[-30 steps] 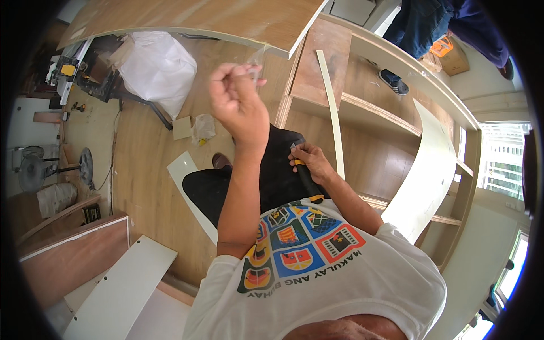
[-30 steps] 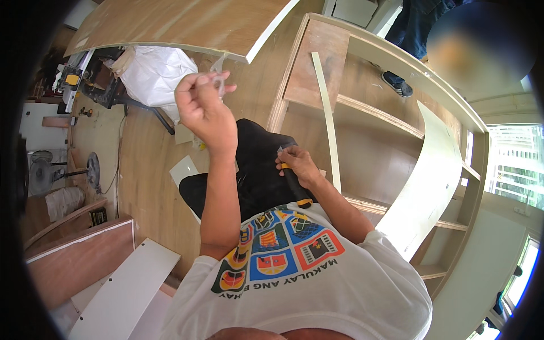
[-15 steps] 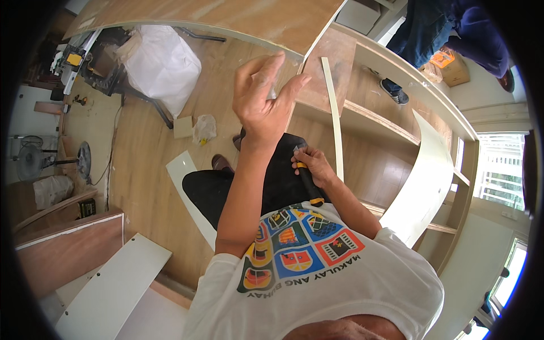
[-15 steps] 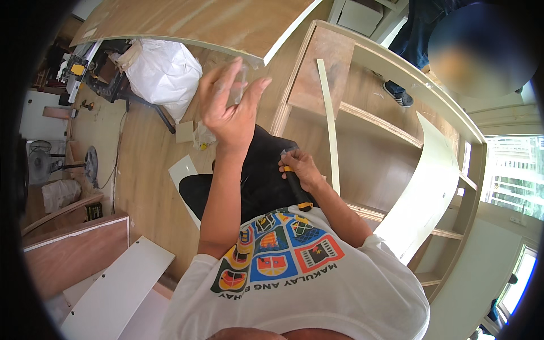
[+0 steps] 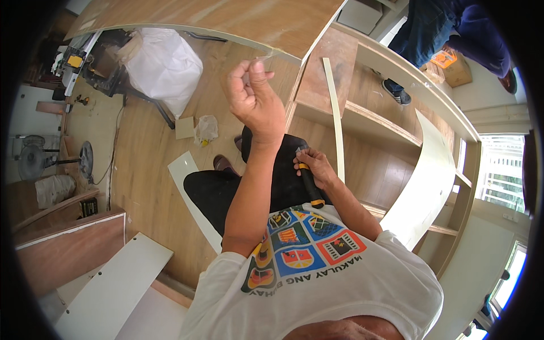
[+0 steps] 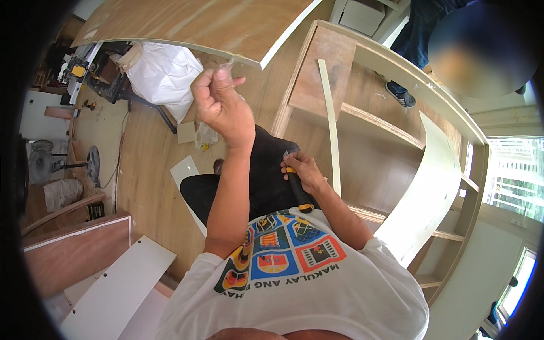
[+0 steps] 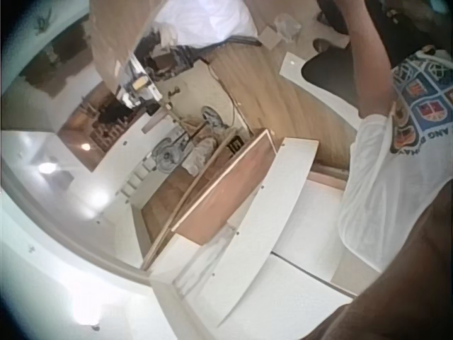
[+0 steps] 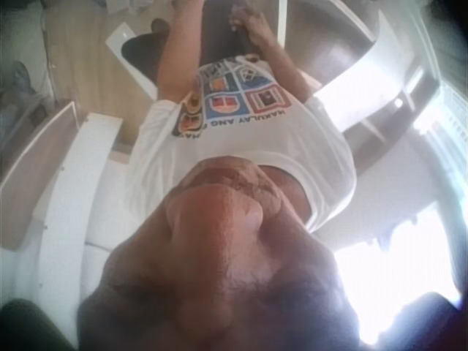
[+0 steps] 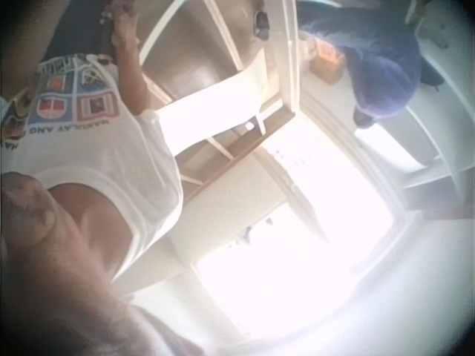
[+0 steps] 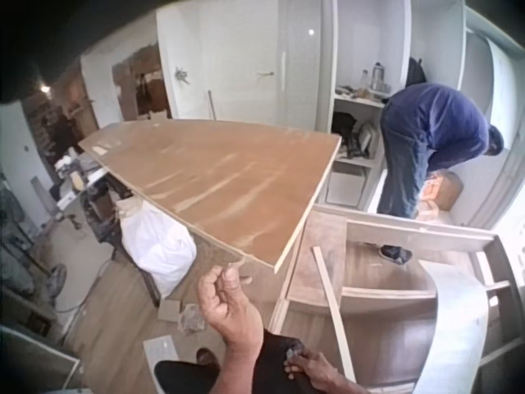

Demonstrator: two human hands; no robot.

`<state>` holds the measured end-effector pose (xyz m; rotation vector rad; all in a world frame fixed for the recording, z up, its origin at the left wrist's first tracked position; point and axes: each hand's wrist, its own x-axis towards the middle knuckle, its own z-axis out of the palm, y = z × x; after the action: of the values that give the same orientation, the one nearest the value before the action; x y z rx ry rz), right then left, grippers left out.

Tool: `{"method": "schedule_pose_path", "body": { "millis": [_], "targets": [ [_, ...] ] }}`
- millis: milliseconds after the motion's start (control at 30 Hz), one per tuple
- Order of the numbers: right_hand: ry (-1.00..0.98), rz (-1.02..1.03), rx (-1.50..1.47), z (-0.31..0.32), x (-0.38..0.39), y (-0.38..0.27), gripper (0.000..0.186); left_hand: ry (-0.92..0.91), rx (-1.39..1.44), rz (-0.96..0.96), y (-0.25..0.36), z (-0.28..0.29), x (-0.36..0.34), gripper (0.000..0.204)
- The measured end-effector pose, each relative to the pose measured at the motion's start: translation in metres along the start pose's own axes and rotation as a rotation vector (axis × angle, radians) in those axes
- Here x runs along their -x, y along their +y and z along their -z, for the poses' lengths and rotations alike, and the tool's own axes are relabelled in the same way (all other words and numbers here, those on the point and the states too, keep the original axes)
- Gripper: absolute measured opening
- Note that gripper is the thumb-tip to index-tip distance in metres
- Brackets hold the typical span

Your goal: The person trims the edges of a large wooden board using a utility knife and a metal straightedge. They scrape away excess material, wipe the surface with a cloth, and then place the board aside.

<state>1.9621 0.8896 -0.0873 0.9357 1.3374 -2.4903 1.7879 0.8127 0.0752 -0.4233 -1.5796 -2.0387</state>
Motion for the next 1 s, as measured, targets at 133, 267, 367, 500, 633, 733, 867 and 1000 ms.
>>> {"method": "schedule_pose_path", "body": {
  "millis": [133, 267, 367, 500, 633, 733, 867, 1000],
  "targets": [
    [-0.004, -0.004, -0.001, 0.001, 0.0, 0.0, 0.017, 0.007, 0.014, 0.102, 0.004, 0.01, -0.005, 0.024],
    [0.006, -0.006, 0.027, 0.001, -0.002, -0.001, 0.017, 0.197, 0.195, 0.428, 0.009, 0.028, -0.026, 0.027],
    [0.017, -0.01, 0.05, -0.002, -0.002, -0.003, 0.017, 0.354, 0.302, 0.513, -0.012, 0.063, -0.04, 0.029],
    [0.0, -0.018, 0.04, 0.004, -0.004, -0.002, 0.019, 0.461, 0.302, 0.499, -0.022, 0.109, -0.047, 0.029],
    [-0.031, -0.064, 0.034, -0.003, 0.002, -0.013, 0.022, 0.644, 0.414, 0.502, -0.039, 0.181, -0.063, 0.025],
    [-0.011, -0.047, 0.071, -0.006, 0.006, -0.02, 0.025, 0.696, 0.415, 0.485, -0.036, 0.239, -0.068, 0.027],
    [-0.064, -0.028, 0.081, -0.023, 0.016, -0.022, 0.028, 0.73, 0.349, 0.425, -0.03, 0.334, -0.061, 0.027],
    [-0.166, -0.081, 0.082, -0.039, 0.025, -0.013, 0.027, 0.821, 0.22, 0.365, 0.005, 0.364, -0.061, 0.025]
  ]
}}
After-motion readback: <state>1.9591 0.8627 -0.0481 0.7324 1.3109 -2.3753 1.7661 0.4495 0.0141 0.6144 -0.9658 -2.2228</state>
